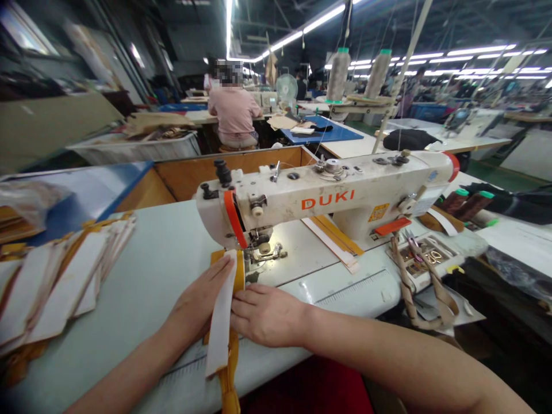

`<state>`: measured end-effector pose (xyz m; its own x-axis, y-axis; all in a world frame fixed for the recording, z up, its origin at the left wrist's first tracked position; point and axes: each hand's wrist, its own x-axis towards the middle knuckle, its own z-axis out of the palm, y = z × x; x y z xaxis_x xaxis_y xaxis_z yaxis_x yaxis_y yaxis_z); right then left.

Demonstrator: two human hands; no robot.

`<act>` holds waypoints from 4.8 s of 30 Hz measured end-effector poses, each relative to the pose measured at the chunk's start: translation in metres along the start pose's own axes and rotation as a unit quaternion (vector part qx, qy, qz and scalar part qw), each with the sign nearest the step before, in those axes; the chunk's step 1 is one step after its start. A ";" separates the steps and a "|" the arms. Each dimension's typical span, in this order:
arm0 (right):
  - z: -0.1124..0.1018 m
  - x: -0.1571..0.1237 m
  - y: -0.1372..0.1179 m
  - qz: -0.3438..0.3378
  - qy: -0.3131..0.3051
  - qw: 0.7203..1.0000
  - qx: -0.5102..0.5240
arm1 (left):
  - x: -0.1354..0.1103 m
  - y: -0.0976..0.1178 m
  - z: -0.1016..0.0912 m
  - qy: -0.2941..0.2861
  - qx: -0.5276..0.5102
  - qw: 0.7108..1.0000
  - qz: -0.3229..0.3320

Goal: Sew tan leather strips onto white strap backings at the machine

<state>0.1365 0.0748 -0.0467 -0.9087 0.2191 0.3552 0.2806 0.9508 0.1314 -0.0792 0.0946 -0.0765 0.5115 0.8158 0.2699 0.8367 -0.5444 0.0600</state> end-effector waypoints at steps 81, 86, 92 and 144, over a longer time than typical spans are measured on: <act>-0.005 -0.023 -0.066 0.143 -0.065 0.982 0.107 | -0.024 0.037 -0.011 0.021 0.168 0.979 0.114; 0.000 -0.023 -0.066 0.143 -0.048 0.982 0.118 | -0.023 0.036 -0.008 0.032 0.174 0.978 0.110; 0.005 -0.025 -0.065 0.140 -0.047 0.982 0.116 | -0.026 0.033 -0.003 0.036 0.142 0.984 0.098; 0.017 -0.001 -0.004 0.069 0.013 0.996 0.050 | -0.017 0.045 -0.014 -0.010 0.097 0.993 0.072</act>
<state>0.1309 0.0746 -0.0637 -0.8552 0.3439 0.3878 0.3682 0.9297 -0.0125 -0.0530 0.0538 -0.0648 0.6303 0.7372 0.2435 0.7759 -0.6090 -0.1645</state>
